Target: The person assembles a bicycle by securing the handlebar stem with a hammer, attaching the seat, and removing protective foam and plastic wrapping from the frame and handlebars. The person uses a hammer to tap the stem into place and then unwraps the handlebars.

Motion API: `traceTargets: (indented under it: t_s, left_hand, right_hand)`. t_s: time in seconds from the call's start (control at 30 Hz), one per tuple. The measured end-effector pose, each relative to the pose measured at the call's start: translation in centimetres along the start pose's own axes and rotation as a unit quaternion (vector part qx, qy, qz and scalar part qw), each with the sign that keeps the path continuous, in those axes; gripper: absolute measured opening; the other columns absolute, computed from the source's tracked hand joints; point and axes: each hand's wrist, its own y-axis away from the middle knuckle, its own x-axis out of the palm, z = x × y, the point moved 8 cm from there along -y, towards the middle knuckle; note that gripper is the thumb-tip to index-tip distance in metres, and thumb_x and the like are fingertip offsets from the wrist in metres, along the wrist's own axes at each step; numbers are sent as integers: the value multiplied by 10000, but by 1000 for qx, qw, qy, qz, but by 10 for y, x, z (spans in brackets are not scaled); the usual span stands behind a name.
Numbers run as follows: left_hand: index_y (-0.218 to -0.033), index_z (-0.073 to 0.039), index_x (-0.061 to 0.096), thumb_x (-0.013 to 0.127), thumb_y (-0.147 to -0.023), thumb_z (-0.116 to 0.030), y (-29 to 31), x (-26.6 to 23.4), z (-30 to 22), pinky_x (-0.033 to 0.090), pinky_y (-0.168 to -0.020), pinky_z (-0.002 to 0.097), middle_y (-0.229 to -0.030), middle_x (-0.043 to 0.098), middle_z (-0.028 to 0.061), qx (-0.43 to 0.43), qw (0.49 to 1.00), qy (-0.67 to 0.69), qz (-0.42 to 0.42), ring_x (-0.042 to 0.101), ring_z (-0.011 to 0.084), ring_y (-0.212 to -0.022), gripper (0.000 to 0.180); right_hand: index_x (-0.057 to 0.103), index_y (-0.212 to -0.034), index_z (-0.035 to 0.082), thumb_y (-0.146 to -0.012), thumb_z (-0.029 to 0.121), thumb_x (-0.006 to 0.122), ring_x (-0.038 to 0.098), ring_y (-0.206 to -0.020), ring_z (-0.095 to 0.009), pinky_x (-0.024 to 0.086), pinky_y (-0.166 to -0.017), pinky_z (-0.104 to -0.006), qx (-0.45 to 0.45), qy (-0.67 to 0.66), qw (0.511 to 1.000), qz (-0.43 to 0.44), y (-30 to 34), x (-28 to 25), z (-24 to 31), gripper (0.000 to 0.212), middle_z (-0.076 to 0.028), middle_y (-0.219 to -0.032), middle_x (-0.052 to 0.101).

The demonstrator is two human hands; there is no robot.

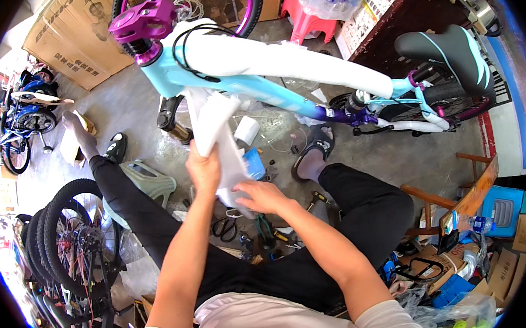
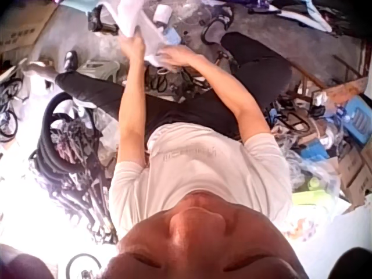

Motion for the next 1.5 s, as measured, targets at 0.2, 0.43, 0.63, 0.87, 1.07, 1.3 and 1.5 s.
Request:
traceTargets:
  t_s: [0.2, 0.43, 0.63, 0.87, 1.07, 1.3, 1.5]
  left_hand:
    - [-1090, -132, 630, 648, -907, -168, -35, -67, 10, 511, -739, 561, -909, 708, 212, 75, 968, -232, 60, 672, 467, -894, 188]
    - [-1134, -115, 599, 650, -939, -229, -4, -9, 18, 519, -773, 547, -964, 707, 249, -5, 995, -95, 27, 662, 491, -949, 232]
    - [-1135, -63, 581, 643, -932, -159, 25, 27, -8, 520, -802, 518, -962, 704, 269, -29, 998, 54, 28, 673, 481, -969, 232]
    - [-1209, -168, 606, 689, -858, -251, 175, 59, 54, 536, -856, 552, -1060, 716, 238, -119, 904, -103, 397, 684, 441, -1014, 370]
    - [-1186, -35, 525, 768, -833, -414, 138, 38, 67, 535, -817, 540, -992, 709, 267, -94, 950, -116, 276, 686, 457, -940, 572]
    - [-1253, 10, 502, 822, -826, -299, 11, -146, 7, 561, -852, 421, -1095, 702, 234, -31, 998, 55, -11, 710, 336, -978, 617]
    - [-1499, 108, 316, 820, -823, -453, -102, -214, 5, 411, -1099, 458, -1409, 487, 306, 39, 928, -346, -130, 488, 403, -1323, 1012]
  right_hand:
    - [712, -1091, 124, -939, 304, 657, 697, -983, -340, 552, -834, -467, 13, 3, 1000, 11, -21, -19, 16, 242, -112, -1085, 722]
    - [679, -951, 113, -875, 133, 687, 643, -928, -299, 449, -851, -411, -226, 272, 792, -497, 6, -239, 138, 80, -79, -991, 685]
    - [732, -982, 126, -966, 338, 580, 667, -912, -385, 484, -845, -487, -34, 271, 846, -459, -65, -333, 113, 261, -137, -956, 726]
    - [769, -1004, 162, -1009, 494, 445, 679, -924, -444, 519, -815, -531, 84, 239, 878, -406, -76, -325, 75, 464, -217, -921, 717]
    - [754, -1007, 132, -1003, 516, 431, 666, -916, -469, 503, -818, -546, 71, 254, 876, -403, -75, -328, 75, 502, -223, -941, 713]
    - [757, -997, 139, -1002, 499, 440, 678, -915, -440, 507, -793, -524, 89, 235, 881, -402, -78, -328, 72, 479, -214, -935, 719]
    - [709, -969, 87, -899, 166, 686, 677, -778, -309, 503, -738, -437, -207, 302, 773, -518, -32, -272, 155, 108, -91, -843, 699]
